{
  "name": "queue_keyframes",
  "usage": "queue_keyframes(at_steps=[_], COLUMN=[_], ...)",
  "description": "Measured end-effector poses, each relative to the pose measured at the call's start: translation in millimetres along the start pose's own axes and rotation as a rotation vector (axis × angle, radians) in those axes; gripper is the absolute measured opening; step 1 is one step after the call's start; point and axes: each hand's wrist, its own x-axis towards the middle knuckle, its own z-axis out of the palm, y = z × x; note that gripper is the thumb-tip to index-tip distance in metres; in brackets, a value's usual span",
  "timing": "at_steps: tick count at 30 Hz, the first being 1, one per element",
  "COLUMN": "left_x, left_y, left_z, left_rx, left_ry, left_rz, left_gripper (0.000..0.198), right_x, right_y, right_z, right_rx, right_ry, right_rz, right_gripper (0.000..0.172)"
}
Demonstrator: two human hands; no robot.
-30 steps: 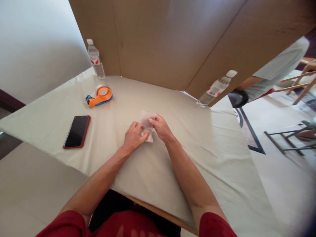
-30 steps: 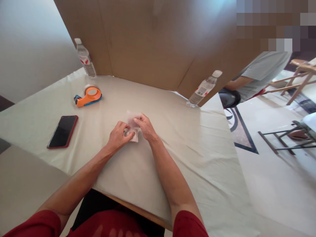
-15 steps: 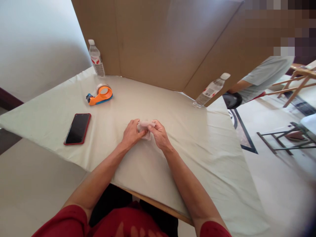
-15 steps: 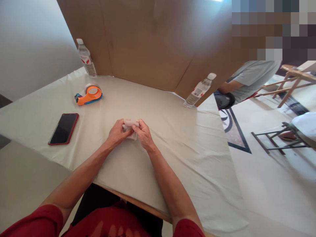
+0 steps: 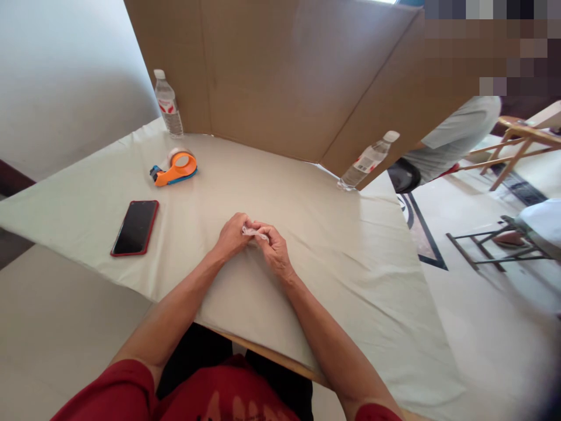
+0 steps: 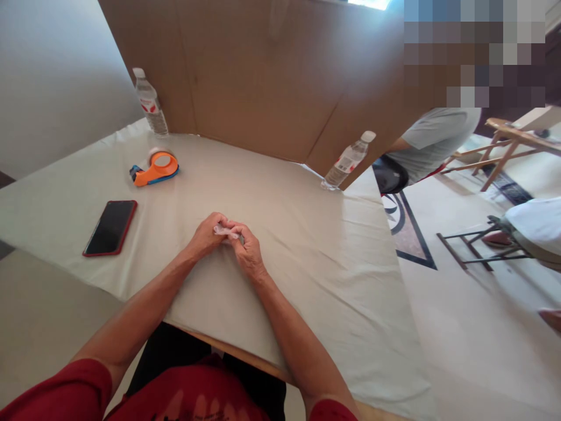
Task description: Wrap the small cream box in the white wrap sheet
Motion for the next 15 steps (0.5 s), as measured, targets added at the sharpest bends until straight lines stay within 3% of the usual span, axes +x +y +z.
queue_keyframes(at_steps=[15], left_x=[0.8], left_y=[-4.4], left_z=[-11.1], left_rx=[-0.13], left_ry=[-0.16], left_rz=[0.036], left_gripper=[0.024], right_x=[-1.6], right_y=[0.5], right_z=[-8.8], right_rx=[0.01], right_ry=[-0.04], right_rz=[0.004], right_gripper=[0.028])
